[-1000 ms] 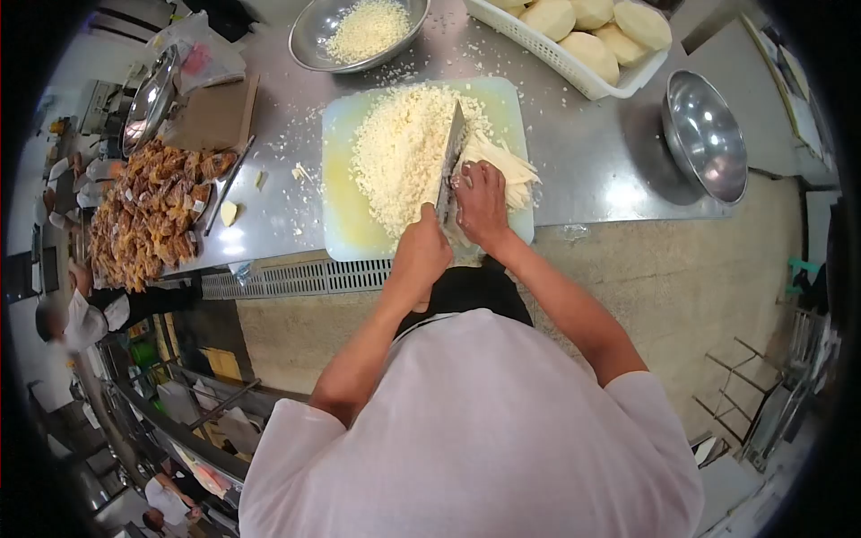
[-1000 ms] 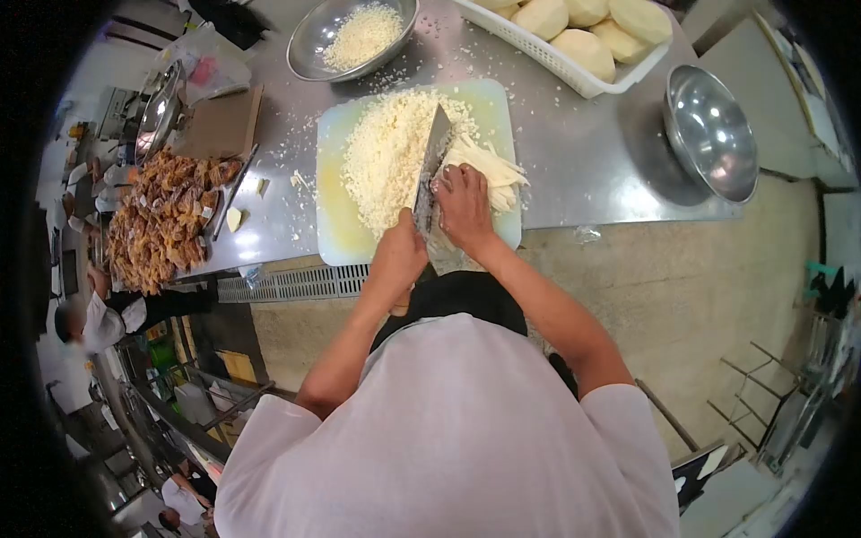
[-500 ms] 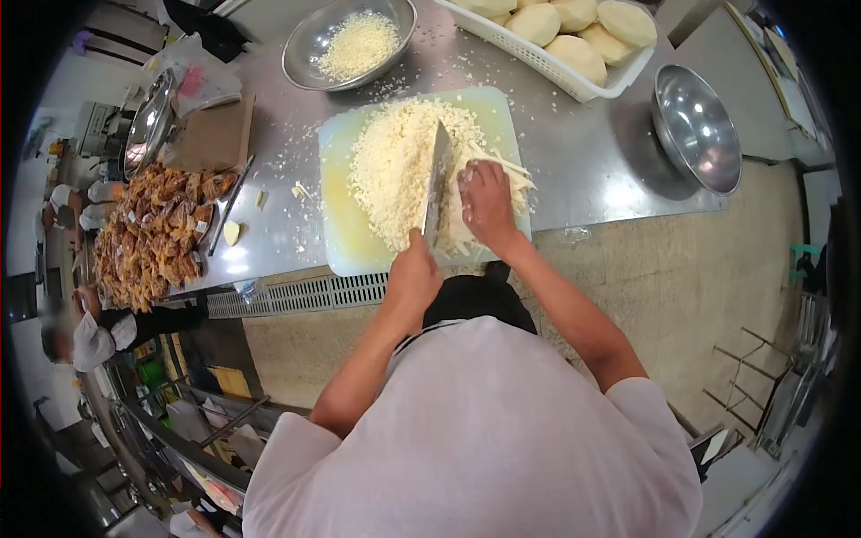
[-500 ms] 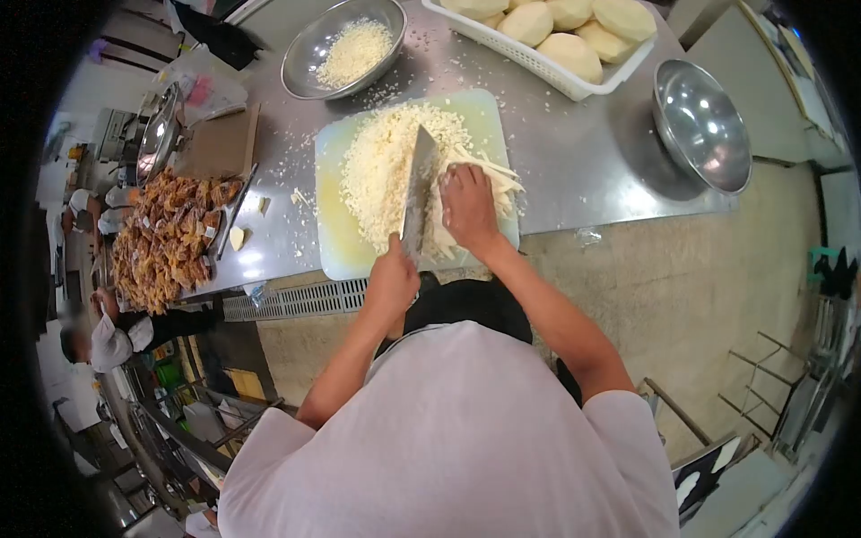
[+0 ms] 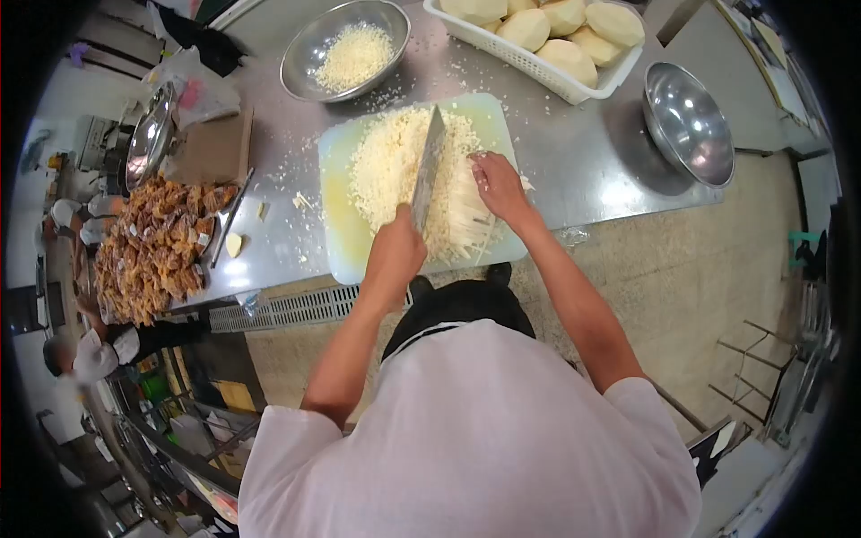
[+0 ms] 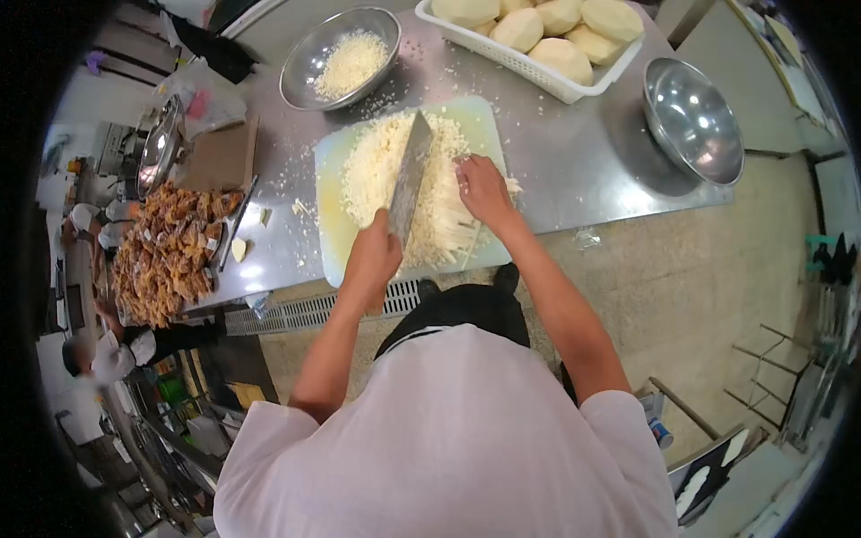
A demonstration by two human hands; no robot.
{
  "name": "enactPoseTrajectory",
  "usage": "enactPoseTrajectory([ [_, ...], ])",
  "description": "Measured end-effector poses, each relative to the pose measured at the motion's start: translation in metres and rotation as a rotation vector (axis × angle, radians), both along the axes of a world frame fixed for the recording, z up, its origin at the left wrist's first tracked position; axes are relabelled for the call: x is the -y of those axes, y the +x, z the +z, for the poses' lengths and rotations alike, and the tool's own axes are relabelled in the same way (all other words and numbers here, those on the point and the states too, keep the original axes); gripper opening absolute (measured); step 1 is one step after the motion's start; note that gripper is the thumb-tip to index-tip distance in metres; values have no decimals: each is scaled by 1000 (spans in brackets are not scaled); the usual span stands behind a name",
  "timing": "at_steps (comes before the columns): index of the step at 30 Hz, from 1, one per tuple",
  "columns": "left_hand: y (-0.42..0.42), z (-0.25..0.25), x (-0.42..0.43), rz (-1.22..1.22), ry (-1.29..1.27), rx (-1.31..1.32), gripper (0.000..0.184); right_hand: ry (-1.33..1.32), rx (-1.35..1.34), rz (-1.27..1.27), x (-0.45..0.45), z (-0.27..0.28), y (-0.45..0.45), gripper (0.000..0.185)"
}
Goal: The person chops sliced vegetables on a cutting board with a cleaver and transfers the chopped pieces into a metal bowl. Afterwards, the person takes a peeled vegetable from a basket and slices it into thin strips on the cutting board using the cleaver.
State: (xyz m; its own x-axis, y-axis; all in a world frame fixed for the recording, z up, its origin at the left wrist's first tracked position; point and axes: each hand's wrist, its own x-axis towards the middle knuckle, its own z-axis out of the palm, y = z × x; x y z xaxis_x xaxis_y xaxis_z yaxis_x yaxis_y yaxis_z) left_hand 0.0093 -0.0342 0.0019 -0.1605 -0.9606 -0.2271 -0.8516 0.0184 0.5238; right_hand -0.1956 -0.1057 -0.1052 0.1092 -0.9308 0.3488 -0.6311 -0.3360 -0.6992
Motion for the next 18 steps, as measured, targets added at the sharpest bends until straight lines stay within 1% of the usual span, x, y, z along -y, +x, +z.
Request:
enactPoseTrajectory([
  [1, 2, 1, -7, -13, -3, 3, 26, -14, 43, -15, -3, 2, 1, 19],
  [3, 3, -7, -21, 67, 8, 25, 21, -27, 81, -46, -9, 8, 0, 19],
  [4, 4, -21, -16, 12, -24, 54, 21, -52, 92, -83, -12, 14, 3, 18],
  [5, 8, -33, -11, 12, -21, 51, 21, -76, 103, -114, -15, 19, 7, 18],
  [7, 4, -19, 6, -56, -10, 80, 26, -79, 53, -144, -18, 19, 16, 17],
  [8, 4, -5, 8, -40, 23, 45, 28, -82, 4, -174, -20, 20, 17, 17],
  [9, 1, 4, 5, -39, 20, 44, 28, -86, 3, -173, -22, 16, 19, 17],
  [11, -9, 14, -2, -34, -49, 17, 22, -141, -107, -205, -19, 7, 23, 15],
  [12, -9, -4, 0, -89, -77, -40, 21, -141, -104, -207, -17, 7, 24, 15],
  [14, -13, -32, 21, -120, -80, -12, 20, -120, -197, -230, -18, 7, 27, 17],
  [15, -14, -37, 28, -152, -91, 13, 19, -117, -197, -229, -20, 6, 28, 17],
  [18, -16, 19, 20, -144, -43, 27, 18, -99, -230, -218, -18, 6, 24, 19],
])
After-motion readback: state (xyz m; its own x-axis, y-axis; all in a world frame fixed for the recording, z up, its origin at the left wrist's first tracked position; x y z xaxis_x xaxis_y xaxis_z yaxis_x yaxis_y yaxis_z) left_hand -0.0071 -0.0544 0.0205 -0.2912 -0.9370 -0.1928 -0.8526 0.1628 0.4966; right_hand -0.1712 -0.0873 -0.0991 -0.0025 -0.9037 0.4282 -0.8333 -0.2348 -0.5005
